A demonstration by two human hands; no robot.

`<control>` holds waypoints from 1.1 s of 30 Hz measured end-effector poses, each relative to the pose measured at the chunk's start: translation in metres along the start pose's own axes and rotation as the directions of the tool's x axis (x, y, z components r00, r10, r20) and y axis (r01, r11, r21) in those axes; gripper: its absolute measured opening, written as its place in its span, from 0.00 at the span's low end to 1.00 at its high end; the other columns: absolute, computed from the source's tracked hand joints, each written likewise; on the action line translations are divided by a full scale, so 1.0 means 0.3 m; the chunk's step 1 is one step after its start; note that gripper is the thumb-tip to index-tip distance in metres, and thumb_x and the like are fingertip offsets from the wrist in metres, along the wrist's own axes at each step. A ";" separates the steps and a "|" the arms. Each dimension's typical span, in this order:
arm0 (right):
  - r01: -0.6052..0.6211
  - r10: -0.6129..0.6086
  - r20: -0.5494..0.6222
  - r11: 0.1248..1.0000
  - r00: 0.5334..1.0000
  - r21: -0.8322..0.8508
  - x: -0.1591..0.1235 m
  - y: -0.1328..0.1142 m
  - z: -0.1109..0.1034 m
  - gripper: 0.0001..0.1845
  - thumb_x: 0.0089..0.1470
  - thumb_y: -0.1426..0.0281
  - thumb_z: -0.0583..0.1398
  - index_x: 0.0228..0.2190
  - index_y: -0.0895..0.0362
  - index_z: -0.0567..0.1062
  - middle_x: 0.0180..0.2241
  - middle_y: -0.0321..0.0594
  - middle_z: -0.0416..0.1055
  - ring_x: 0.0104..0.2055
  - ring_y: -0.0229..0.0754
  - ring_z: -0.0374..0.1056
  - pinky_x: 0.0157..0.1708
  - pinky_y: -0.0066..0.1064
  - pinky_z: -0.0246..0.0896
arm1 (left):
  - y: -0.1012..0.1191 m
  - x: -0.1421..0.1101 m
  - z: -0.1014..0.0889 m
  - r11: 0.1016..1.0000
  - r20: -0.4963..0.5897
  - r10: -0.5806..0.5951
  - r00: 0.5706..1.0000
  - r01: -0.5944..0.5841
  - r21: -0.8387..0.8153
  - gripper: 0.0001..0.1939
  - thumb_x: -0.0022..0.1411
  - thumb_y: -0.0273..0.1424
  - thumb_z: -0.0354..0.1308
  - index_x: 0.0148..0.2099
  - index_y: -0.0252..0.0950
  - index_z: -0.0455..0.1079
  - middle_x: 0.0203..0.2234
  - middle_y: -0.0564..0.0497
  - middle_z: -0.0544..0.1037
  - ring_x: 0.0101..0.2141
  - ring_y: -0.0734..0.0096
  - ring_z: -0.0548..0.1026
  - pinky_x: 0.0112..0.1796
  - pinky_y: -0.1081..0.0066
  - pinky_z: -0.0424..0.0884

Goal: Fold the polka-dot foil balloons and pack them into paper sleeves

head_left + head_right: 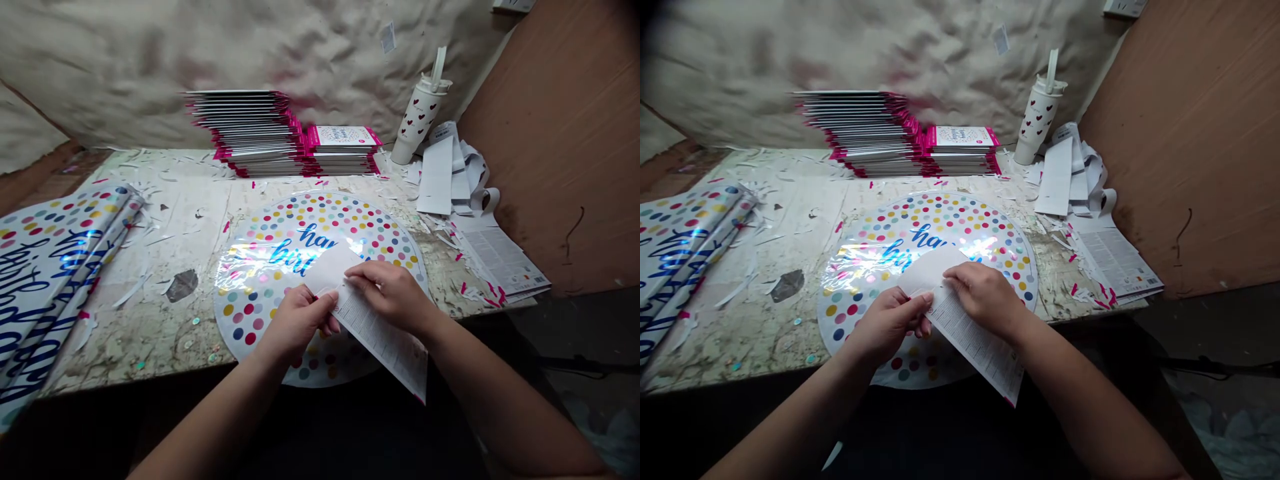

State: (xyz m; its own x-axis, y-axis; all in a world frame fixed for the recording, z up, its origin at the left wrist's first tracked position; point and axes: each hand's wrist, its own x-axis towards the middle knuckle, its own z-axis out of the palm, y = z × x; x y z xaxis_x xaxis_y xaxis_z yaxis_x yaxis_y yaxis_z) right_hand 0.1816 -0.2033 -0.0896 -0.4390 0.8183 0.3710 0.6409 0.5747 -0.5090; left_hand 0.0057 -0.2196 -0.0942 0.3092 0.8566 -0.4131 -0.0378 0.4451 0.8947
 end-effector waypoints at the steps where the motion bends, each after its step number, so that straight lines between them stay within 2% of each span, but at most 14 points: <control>1: 0.031 -0.031 0.017 0.999 0.999 -0.028 0.000 -0.006 0.006 0.08 0.56 0.75 0.53 0.34 0.59 0.72 0.33 0.41 0.73 0.36 0.39 0.68 0.38 0.29 0.62 | 0.003 -0.002 0.003 1.000 -0.005 -0.004 1.000 0.004 0.017 0.14 0.54 0.37 0.57 0.25 0.30 0.68 0.12 0.51 0.72 0.15 0.78 0.68 0.20 0.79 0.62; 6: 0.132 -0.122 0.051 0.936 0.991 -0.326 0.010 -0.042 0.036 0.11 0.54 0.79 0.49 0.28 0.61 0.70 0.29 0.48 0.68 0.34 0.46 0.64 0.35 0.36 0.61 | 0.016 -0.004 0.023 0.995 -0.032 0.001 0.999 0.002 0.101 0.18 0.56 0.38 0.55 0.20 0.30 0.67 0.13 0.48 0.73 0.15 0.79 0.68 0.19 0.80 0.62; 9: 0.032 -0.029 0.016 0.962 0.999 -0.271 -0.035 -0.008 -0.058 0.10 0.54 0.78 0.48 0.30 0.60 0.68 0.31 0.47 0.68 0.36 0.46 0.63 0.37 0.36 0.61 | 0.016 0.004 -0.021 0.995 -0.081 0.008 0.997 -0.001 0.097 0.16 0.55 0.37 0.55 0.22 0.30 0.68 0.13 0.49 0.73 0.14 0.78 0.68 0.17 0.80 0.62; 11: -0.072 0.104 0.150 0.976 0.983 -0.203 -0.108 0.034 -0.167 0.09 0.55 0.76 0.49 0.30 0.57 0.68 0.30 0.43 0.68 0.33 0.43 0.64 0.34 0.34 0.62 | 0.012 0.011 -0.075 0.998 -0.174 0.020 0.985 -0.008 0.066 0.14 0.53 0.37 0.57 0.25 0.29 0.69 0.12 0.50 0.73 0.14 0.77 0.68 0.17 0.79 0.63; 14: -0.160 0.281 0.417 0.940 0.865 -0.301 -0.226 0.068 -0.278 0.07 0.54 0.72 0.52 0.29 0.54 0.70 0.28 0.39 0.70 0.29 0.41 0.67 0.27 0.31 0.63 | 0.002 0.006 -0.119 0.997 -0.355 0.014 0.935 -0.040 -0.067 0.11 0.50 0.33 0.60 0.30 0.28 0.69 0.13 0.50 0.73 0.16 0.75 0.71 0.18 0.79 0.66; 17: -0.093 0.220 0.266 0.904 0.939 -0.417 -0.250 0.016 -0.221 0.22 0.51 0.67 0.57 0.49 0.57 0.67 0.48 0.49 0.66 0.49 0.53 0.63 0.44 0.43 0.63 | -0.009 -0.033 -0.067 0.990 -0.358 0.006 0.934 -0.057 -0.131 0.12 0.51 0.33 0.59 0.34 0.29 0.68 0.17 0.49 0.75 0.20 0.72 0.73 0.22 0.76 0.69; 20: 0.082 -0.057 0.080 0.930 0.995 -0.358 -0.167 -0.060 -0.076 0.30 0.53 0.69 0.55 0.57 0.61 0.58 0.54 0.53 0.60 0.57 0.55 0.54 0.53 0.48 0.54 | -0.008 -0.093 0.003 0.978 -0.071 0.177 0.982 -0.168 0.122 0.15 0.54 0.36 0.59 0.41 0.32 0.68 0.24 0.47 0.77 0.26 0.66 0.76 0.30 0.69 0.73; 22: 0.160 -0.187 -0.087 0.953 0.978 -0.256 -0.098 -0.071 -0.009 0.25 0.54 0.73 0.53 0.54 0.60 0.63 0.45 0.51 0.67 0.51 0.51 0.61 0.49 0.45 0.59 | 0.002 -0.123 -0.005 0.804 -0.016 0.458 0.889 -0.406 0.434 0.17 0.53 0.35 0.61 0.45 0.36 0.67 0.33 0.46 0.77 0.35 0.62 0.76 0.38 0.65 0.72; 25: 0.268 -0.266 -0.229 0.963 0.936 -0.021 -0.035 -0.023 0.019 0.18 0.53 0.74 0.54 0.46 0.53 0.71 0.36 0.43 0.70 0.43 0.46 0.66 0.46 0.42 0.62 | 0.019 -0.130 -0.102 0.243 0.016 0.893 0.450 -0.510 0.825 0.27 0.50 0.31 0.64 0.53 0.40 0.62 0.52 0.42 0.67 0.53 0.52 0.65 0.52 0.54 0.61; 26: 0.295 -0.280 -0.222 0.955 0.934 0.037 -0.029 0.000 0.020 0.17 0.53 0.74 0.54 0.44 0.52 0.72 0.36 0.42 0.71 0.43 0.45 0.66 0.46 0.42 0.62 | 0.019 -0.124 -0.142 0.083 0.116 0.924 0.364 -0.486 0.870 0.30 0.50 0.30 0.64 0.56 0.41 0.60 0.55 0.42 0.63 0.56 0.50 0.60 0.55 0.51 0.57; 27: 0.315 -0.298 -0.196 0.947 0.934 0.062 -0.030 0.022 0.024 0.16 0.53 0.74 0.55 0.43 0.52 0.73 0.37 0.41 0.72 0.43 0.44 0.66 0.47 0.43 0.62 | 0.014 -0.116 -0.177 -0.041 0.245 0.899 0.364 -0.486 0.873 0.30 0.52 0.29 0.62 0.57 0.41 0.58 0.56 0.42 0.62 0.57 0.51 0.59 0.56 0.50 0.54; 29: 0.343 -0.341 -0.097 0.939 0.935 0.006 -0.053 0.054 0.042 0.16 0.53 0.76 0.54 0.43 0.55 0.72 0.41 0.43 0.73 0.46 0.46 0.65 0.47 0.44 0.61 | -0.015 -0.100 -0.222 -0.164 0.473 0.733 0.489 -0.548 0.820 0.23 0.58 0.25 0.55 0.55 0.42 0.62 0.52 0.45 0.69 0.53 0.56 0.65 0.54 0.54 0.59; 31: 0.391 -0.392 0.014 0.914 0.920 -0.110 -0.101 0.066 0.076 0.17 0.54 0.77 0.52 0.46 0.60 0.71 0.45 0.49 0.72 0.48 0.48 0.65 0.46 0.45 0.62 | -0.066 -0.090 -0.234 -0.171 0.570 0.570 0.592 -0.593 0.787 0.18 0.61 0.23 0.50 0.52 0.40 0.68 0.45 0.45 0.75 0.48 0.59 0.71 0.49 0.60 0.66; 33: 0.443 -0.437 0.075 0.873 0.896 -0.206 -0.160 0.061 0.111 0.16 0.55 0.77 0.52 0.45 0.61 0.72 0.45 0.51 0.71 0.50 0.50 0.64 0.45 0.45 0.64 | -0.127 -0.087 -0.223 -0.157 0.598 0.505 0.622 -0.616 0.772 0.16 0.61 0.24 0.49 0.50 0.35 0.70 0.43 0.41 0.76 0.47 0.57 0.72 0.47 0.60 0.68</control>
State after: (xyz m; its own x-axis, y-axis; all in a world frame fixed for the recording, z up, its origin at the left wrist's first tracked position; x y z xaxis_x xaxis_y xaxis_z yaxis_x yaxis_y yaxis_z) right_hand 0.1933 -0.2316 -0.1426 -0.7210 0.4836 0.4964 0.4950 0.8607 -0.1195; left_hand -0.0646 -0.2413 -0.1289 0.7418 0.6014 0.2967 0.5495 -0.7987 0.2452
